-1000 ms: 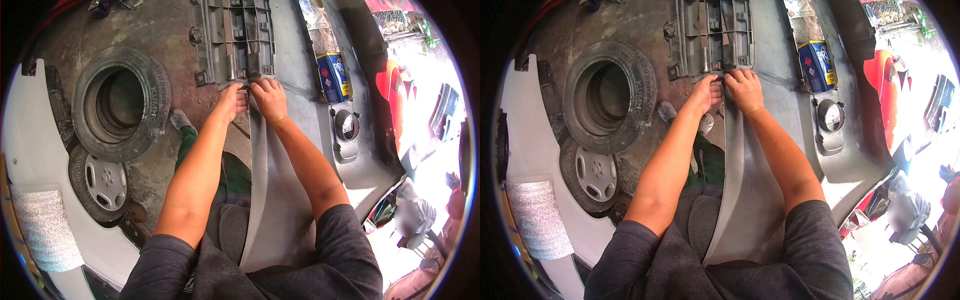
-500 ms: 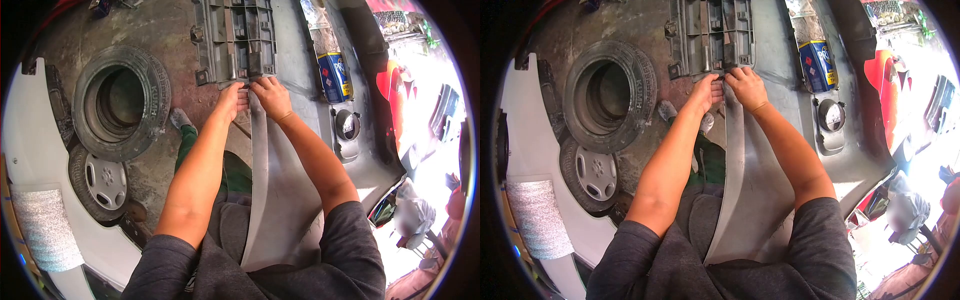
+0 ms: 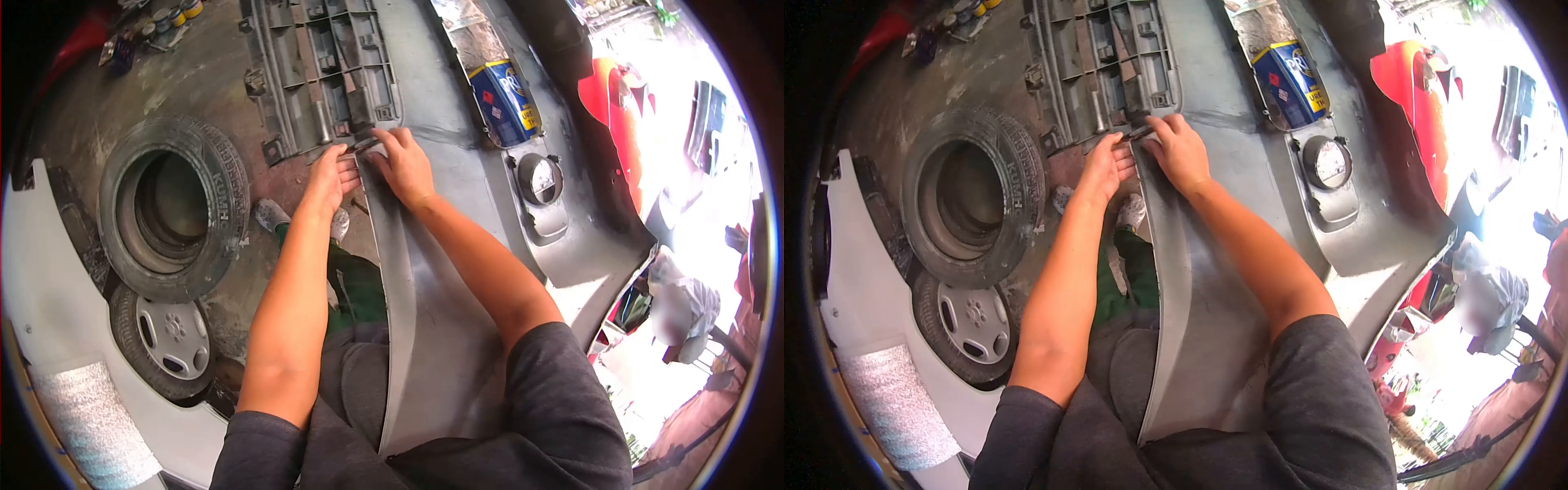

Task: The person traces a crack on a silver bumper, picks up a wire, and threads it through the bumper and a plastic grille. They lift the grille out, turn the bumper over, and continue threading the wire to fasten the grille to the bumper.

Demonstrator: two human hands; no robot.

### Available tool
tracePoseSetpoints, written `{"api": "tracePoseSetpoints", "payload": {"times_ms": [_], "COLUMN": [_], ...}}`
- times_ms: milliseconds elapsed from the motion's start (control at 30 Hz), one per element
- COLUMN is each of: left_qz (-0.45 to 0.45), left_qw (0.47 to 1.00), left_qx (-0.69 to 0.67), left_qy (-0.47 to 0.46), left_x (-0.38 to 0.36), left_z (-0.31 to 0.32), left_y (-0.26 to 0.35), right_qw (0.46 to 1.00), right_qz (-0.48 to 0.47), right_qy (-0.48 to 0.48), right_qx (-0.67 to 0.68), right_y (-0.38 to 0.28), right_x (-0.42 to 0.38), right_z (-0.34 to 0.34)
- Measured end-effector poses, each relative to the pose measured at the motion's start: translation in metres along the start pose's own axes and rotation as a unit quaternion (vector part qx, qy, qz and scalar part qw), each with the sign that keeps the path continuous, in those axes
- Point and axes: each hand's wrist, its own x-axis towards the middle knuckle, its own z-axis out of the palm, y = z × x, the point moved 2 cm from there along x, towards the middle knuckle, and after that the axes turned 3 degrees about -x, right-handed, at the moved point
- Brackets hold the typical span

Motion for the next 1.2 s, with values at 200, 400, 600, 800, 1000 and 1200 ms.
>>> {"api": "tracePoseSetpoints", "payload": {"times_ms": [200, 400, 600, 800, 1000, 1200], "left_qz": [0.029, 0.073, 0.062, 0.056, 0.048, 0.009], "left_qw": [0.999, 0.995, 0.996, 0.996, 0.996, 0.997], "left_qx": [0.001, -0.023, -0.037, -0.034, -0.043, -0.049], "left_qy": [0.030, 0.066, 0.050, 0.059, 0.063, 0.057], "left_x": [0.000, -0.004, -0.001, 0.007, 0.006, 0.006], "left_z": [0.002, 0.015, 0.010, 0.007, 0.009, 0.007], "left_y": [-0.002, -0.007, -0.011, -0.013, -0.012, -0.012], "right_qw": [0.987, 0.986, 0.984, 0.984, 0.982, 0.973], "right_qz": [-0.127, -0.107, -0.138, -0.126, -0.122, -0.150], "right_qy": [-0.059, -0.077, -0.038, -0.040, -0.028, -0.056], "right_qx": [-0.085, -0.100, -0.109, -0.122, -0.140, -0.168], "right_y": [0.013, 0.006, 0.015, 0.012, 0.012, 0.010], "right_x": [0.021, 0.025, 0.016, 0.014, 0.010, 0.010], "right_z": [0.007, 0.003, 0.016, 0.018, 0.024, 0.018]}}
